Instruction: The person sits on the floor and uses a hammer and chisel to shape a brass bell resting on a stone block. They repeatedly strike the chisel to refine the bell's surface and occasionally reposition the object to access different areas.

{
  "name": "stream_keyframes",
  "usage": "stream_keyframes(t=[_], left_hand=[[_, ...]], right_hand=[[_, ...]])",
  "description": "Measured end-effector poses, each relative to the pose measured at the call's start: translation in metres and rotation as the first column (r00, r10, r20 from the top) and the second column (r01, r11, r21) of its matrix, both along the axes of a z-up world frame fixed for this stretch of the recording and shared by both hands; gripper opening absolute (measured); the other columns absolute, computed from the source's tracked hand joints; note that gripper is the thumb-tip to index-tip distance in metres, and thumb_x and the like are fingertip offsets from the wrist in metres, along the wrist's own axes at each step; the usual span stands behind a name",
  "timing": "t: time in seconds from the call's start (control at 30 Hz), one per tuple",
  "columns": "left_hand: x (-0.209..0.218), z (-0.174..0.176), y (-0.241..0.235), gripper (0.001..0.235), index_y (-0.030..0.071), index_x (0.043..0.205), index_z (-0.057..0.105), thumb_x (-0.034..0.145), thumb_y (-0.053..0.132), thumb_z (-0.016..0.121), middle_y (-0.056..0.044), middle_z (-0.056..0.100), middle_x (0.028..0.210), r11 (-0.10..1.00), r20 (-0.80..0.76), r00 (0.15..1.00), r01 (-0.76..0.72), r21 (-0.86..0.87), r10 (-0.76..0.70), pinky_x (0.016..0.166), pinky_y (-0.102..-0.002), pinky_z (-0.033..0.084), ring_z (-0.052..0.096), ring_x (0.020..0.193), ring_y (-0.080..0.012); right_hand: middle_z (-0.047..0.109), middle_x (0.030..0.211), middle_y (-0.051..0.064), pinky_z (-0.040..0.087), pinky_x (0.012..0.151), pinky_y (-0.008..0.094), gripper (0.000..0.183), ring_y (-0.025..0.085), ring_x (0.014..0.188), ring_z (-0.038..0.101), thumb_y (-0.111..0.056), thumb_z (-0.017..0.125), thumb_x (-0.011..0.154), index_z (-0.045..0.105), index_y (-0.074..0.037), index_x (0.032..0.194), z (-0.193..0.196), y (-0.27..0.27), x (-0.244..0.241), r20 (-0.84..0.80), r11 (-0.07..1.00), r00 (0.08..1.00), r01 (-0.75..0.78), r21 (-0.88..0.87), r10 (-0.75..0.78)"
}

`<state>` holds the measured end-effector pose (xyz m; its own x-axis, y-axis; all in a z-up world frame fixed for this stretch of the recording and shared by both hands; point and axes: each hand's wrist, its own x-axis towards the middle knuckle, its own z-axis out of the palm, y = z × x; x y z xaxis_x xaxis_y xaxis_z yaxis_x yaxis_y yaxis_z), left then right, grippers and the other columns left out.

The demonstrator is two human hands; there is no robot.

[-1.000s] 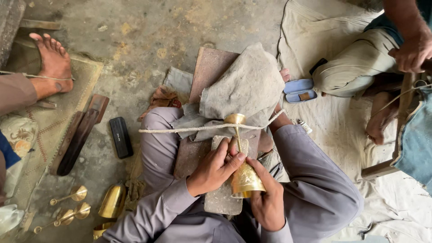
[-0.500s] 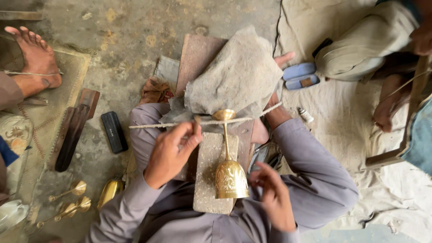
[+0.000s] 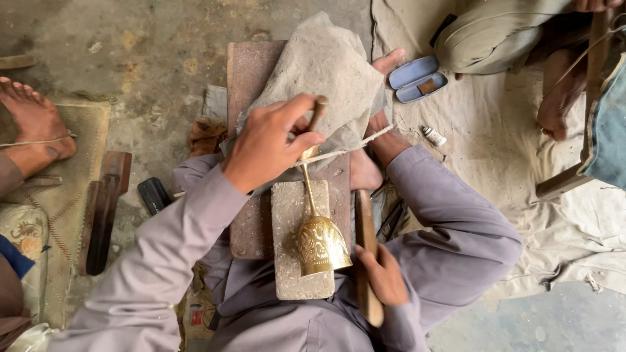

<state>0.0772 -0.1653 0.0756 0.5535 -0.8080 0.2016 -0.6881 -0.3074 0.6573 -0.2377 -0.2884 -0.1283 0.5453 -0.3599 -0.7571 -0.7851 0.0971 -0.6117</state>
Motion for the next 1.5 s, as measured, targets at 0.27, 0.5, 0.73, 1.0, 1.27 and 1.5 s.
stream_keyframes(t=[0.27,0.5,0.73,1.0,1.27,1.5], left_hand=[[0.014,-0.006,-0.044,0.037,0.011,0.120,0.057,0.092,0.027,0.075,-0.014,0.074,0.075,0.851,-0.027,0.966,0.239,0.467,-0.257,0.066,-0.042,0.060,0.075,0.071,-0.0288],[0.016,-0.003,-0.058,0.048,0.017,0.128,0.059,0.085,0.026,0.079,-0.019,0.072,0.077,0.773,0.106,0.897,0.304,0.557,-0.429,0.066,-0.049,0.057,0.073,0.072,-0.0386],[0.017,-0.005,-0.054,0.040,0.015,0.119,0.063,0.083,0.017,0.078,-0.014,0.072,0.077,0.794,0.093,0.887,0.353,0.495,-0.452,0.067,-0.048,0.058,0.074,0.074,-0.0340],[-0.001,-0.017,-0.013,0.035,0.009,0.120,0.061,0.092,0.025,0.075,-0.014,0.067,0.083,0.980,0.139,0.986,0.069,0.185,-0.095,0.061,-0.043,0.056,0.069,0.070,-0.0321],[-0.005,-0.025,0.003,0.037,0.008,0.126,0.059,0.098,0.029,0.072,-0.015,0.068,0.097,0.999,0.171,0.985,0.036,0.030,-0.040,0.069,-0.044,0.055,0.069,0.083,-0.0363],[0.008,-0.012,-0.021,0.041,0.013,0.122,0.062,0.085,0.019,0.078,-0.015,0.070,0.088,0.940,0.182,0.943,0.228,0.255,-0.278,0.070,-0.046,0.057,0.071,0.082,-0.0376]], right_hand=[[0.078,0.103,0.019,0.057,0.084,0.038,0.067,0.027,0.094,0.076,-0.020,0.077,0.077,0.042,0.001,0.130,0.095,-0.020,-0.003,0.412,0.893,0.899,0.303,-0.333,-0.151],[0.070,0.105,0.023,0.054,0.083,0.040,0.063,0.034,0.092,0.070,-0.012,0.074,0.081,0.050,0.001,0.139,0.102,-0.039,0.024,0.513,0.754,0.858,0.347,-0.558,-0.015],[0.066,0.109,0.023,0.053,0.085,0.046,0.051,0.041,0.096,0.066,-0.003,0.069,0.080,0.057,-0.001,0.129,0.108,-0.032,0.079,0.532,0.628,0.830,0.326,-0.707,0.169],[0.066,0.116,0.023,0.052,0.084,0.051,0.051,0.044,0.101,0.065,0.002,0.064,0.079,0.057,-0.001,0.129,0.168,-0.069,0.119,0.461,0.475,0.794,0.253,-0.843,0.396],[0.067,0.111,0.021,0.050,0.081,0.052,0.051,0.042,0.097,0.066,-0.002,0.065,0.081,0.057,-0.004,0.132,0.207,-0.073,0.113,0.320,0.411,0.820,0.116,-0.904,0.474],[0.069,0.095,0.022,0.048,0.071,0.057,0.041,0.047,0.087,0.065,-0.005,0.064,0.080,0.059,-0.009,0.120,0.162,-0.057,0.100,0.314,0.536,0.890,0.097,-0.839,0.330]])
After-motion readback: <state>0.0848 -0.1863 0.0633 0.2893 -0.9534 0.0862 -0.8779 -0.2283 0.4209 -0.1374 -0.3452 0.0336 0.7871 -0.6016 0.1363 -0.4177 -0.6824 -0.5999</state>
